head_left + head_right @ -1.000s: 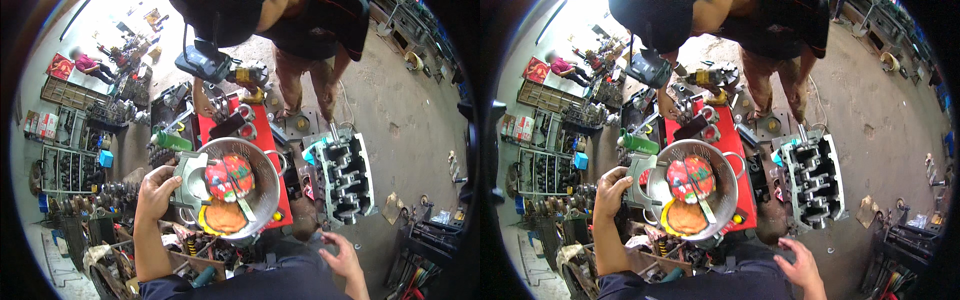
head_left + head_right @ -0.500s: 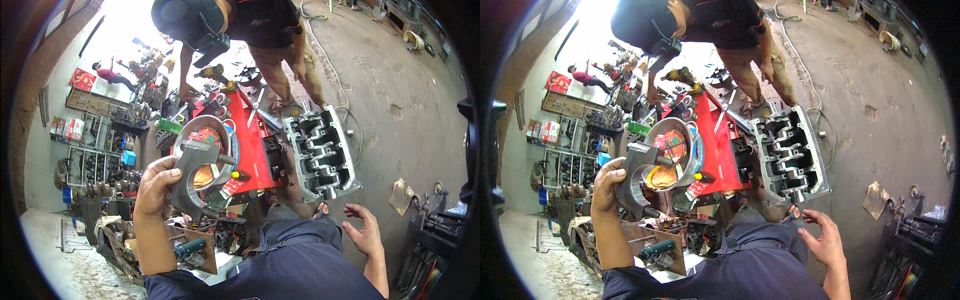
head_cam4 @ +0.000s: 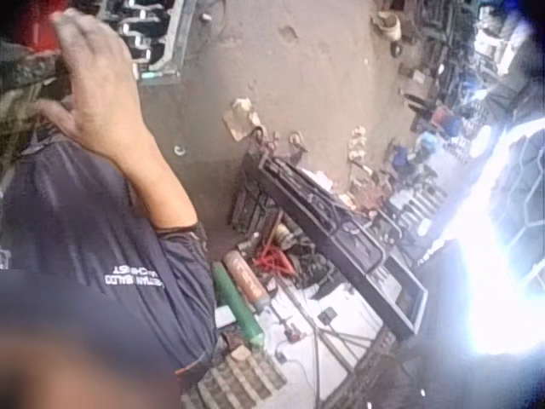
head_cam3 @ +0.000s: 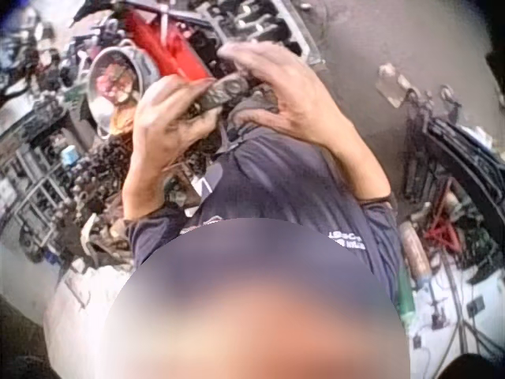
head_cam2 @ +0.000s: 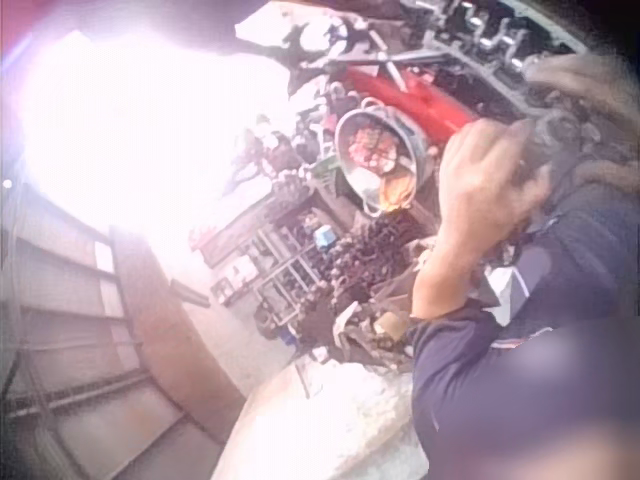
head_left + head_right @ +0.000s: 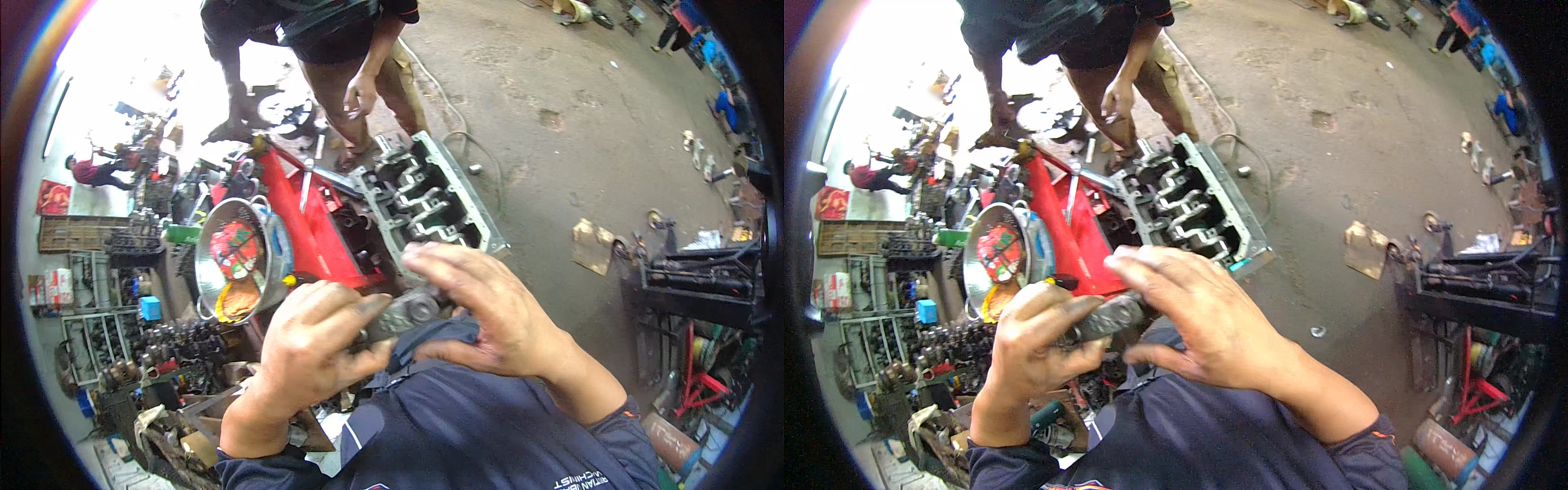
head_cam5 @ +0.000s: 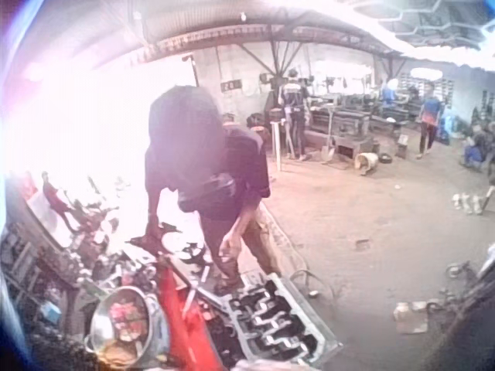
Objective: The person places engine components into an engine block and uses a power drill to fasten them. They handle multiple parts, align them within the block, and tighten bolts with a cordless drill while another person assists nearby.
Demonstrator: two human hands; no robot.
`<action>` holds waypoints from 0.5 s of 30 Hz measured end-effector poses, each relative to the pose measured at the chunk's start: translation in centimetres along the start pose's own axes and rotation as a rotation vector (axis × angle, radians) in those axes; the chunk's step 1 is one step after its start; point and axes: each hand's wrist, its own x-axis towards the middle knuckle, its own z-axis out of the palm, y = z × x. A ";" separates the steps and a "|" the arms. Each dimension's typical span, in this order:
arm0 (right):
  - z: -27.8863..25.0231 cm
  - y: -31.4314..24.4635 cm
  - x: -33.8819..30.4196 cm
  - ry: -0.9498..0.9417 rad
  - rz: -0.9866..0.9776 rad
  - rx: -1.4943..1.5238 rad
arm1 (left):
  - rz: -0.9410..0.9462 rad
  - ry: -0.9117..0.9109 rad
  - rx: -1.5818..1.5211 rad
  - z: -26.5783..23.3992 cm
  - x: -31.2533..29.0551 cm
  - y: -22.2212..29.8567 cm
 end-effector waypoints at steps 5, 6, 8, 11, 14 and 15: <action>1.8 -0.7 0.1 0.083 0.059 0.172 | 0.146 0.054 -0.158 1.5 0.0 -2.4; 2.1 -0.7 -0.2 0.104 0.119 0.219 | 0.149 0.087 -0.217 1.9 -0.1 -3.0; 2.9 -0.4 -0.6 0.147 0.165 0.245 | 0.120 0.149 -0.323 2.6 -0.3 -4.4; 4.0 0.4 -0.8 0.199 0.216 0.260 | 0.014 0.117 -0.431 3.2 -1.0 -6.3; 4.7 1.1 -0.5 0.190 0.258 0.222 | 0.044 0.119 -0.514 4.2 -0.6 -8.3; 4.9 1.2 -0.4 0.204 0.271 0.238 | 0.055 0.125 -0.521 4.4 -0.4 -8.8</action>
